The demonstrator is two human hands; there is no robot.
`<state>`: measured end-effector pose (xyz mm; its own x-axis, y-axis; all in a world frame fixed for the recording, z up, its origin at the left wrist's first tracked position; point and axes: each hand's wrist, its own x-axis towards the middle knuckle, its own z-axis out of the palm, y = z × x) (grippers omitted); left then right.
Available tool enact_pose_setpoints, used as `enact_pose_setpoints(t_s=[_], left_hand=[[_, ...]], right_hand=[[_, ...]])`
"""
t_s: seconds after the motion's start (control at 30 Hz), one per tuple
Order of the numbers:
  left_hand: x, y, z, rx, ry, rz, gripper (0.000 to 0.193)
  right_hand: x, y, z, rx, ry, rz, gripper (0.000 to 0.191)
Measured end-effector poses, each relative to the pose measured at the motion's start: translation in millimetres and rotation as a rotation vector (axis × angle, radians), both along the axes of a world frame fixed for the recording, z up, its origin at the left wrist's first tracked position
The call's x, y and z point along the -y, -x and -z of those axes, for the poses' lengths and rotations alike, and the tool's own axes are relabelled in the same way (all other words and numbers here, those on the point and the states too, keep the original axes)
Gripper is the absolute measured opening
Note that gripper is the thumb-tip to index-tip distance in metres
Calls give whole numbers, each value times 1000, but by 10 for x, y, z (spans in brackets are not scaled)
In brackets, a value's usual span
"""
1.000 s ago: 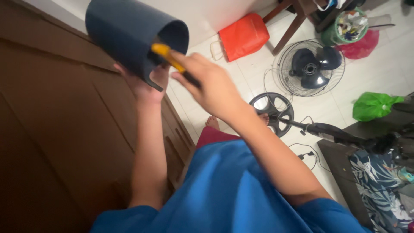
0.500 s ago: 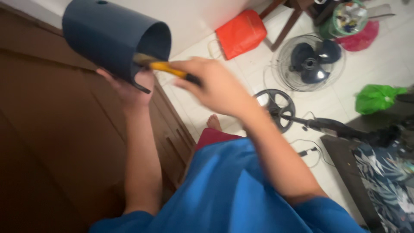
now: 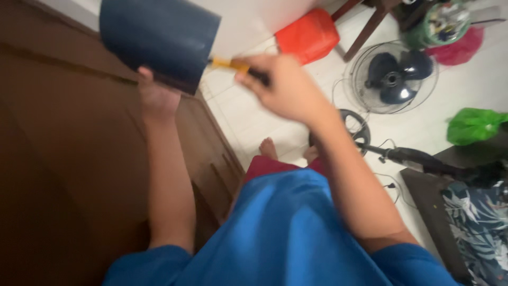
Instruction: The person sits on the floor servicing a disassembled electric fan. They use a screwdriver on the fan housing, brush dust from the plastic fan cover with a brush, rotate the cover to clean different sides, then use the screwdriver on the fan motor assembly.
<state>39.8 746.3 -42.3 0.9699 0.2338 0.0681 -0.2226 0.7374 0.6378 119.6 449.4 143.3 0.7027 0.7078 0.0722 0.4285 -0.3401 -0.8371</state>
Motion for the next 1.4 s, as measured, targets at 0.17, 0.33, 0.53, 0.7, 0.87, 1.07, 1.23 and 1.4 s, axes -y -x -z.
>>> enact_pose_setpoints(t_s=[0.17, 0.33, 0.53, 0.7, 0.87, 1.07, 1.23, 1.4], left_hand=[[-61, -2, -206, 47, -162, 32, 85], [-143, -82, -363, 104, -319, -63, 86], [-166, -67, -304, 79, -217, 3, 87], [-251, -124, -226, 34, -175, -1, 94], [-138, -171, -145, 143, 33, -63, 95], [129, -246, -141, 329, 124, 138, 97], [224, -323, -211, 45, 317, 12, 71], [322, -395, -133, 133, 354, 7, 82]], right_hand=[[-117, -75, 367, -31, -289, -120, 33], [159, -143, 365, -159, -31, -25, 38], [-86, -79, 280, 82, -458, -89, 32], [166, -93, 552, -23, -69, 29, 35], [704, 5, 501, -268, -90, 241, 36], [566, 241, 627, -312, -191, 437, 33], [661, 309, 811, -425, -366, 520, 32], [732, 380, -116, -206, -372, 349, 29]])
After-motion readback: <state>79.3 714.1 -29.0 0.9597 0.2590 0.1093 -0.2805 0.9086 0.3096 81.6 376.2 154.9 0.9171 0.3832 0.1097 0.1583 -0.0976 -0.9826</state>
